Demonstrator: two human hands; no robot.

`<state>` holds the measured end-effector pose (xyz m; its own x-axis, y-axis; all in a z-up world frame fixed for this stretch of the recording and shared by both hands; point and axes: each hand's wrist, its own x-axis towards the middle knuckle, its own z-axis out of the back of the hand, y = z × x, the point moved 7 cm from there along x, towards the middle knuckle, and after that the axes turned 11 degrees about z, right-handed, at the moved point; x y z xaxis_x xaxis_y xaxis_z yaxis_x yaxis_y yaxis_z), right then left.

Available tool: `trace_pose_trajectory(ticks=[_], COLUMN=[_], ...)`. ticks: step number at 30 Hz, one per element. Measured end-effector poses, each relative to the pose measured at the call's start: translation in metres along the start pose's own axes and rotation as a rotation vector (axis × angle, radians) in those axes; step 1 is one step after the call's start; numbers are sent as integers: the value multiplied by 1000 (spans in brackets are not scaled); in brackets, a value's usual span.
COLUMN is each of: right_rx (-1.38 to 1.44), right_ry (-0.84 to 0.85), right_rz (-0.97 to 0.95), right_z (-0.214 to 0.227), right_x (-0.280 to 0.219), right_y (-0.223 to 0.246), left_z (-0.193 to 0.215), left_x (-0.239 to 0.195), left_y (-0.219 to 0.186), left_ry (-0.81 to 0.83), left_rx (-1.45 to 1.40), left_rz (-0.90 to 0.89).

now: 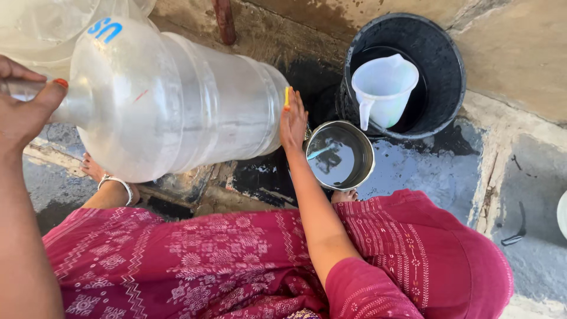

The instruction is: The person scrubs the inside of a large plastic water dispenser with a purple brush, then washes the exterior with a yellow sponge. They rinse the dispenser by shaking water inside and pouring it out into a nearby bucket.

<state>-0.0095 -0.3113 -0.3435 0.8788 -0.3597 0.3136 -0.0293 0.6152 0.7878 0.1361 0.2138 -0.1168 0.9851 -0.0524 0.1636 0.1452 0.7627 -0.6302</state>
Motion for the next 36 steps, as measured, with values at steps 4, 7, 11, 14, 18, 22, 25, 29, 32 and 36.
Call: trace_pose_trajectory(ticks=[4, 7, 11, 14, 18, 22, 25, 29, 32, 36], right_rx=[408, 1174, 1280, 1182, 631, 251, 231, 71, 69, -12], right_ry=[-197, -124, -200, -243, -231, -46, 91, 22, 49, -236], right_rz=[-54, -965, -996, -819, -222, 183, 291, 58, -25, 244], right_z=[-19, -84, -89, -64, -18, -12, -19, -6, -8, 9], right_x=[-21, -89, -92, -54, 2, 13, 14, 32, 33, -17], right_y=[-21, -69, -91, -84, -6, 97, 123, 63, 26, 55], left_z=[-11, -13, -5, -3, 4, 3, 3, 4, 4, -3], left_x=[10, 12, 8, -1, -16, -20, -21, -26, -28, -17], left_y=[36, 53, 67, 64, 41, 28, 14, 7, 22, 38], left_ry=[-60, -48, 58, 163, 169, 149, 139, 101, 28, 7], left_rx=[0, 69, 103, 89, 101, 42, 75, -8, 18, -2], left_rz=[122, 216, 421, 498, 322, 363, 342, 331, 463, 525])
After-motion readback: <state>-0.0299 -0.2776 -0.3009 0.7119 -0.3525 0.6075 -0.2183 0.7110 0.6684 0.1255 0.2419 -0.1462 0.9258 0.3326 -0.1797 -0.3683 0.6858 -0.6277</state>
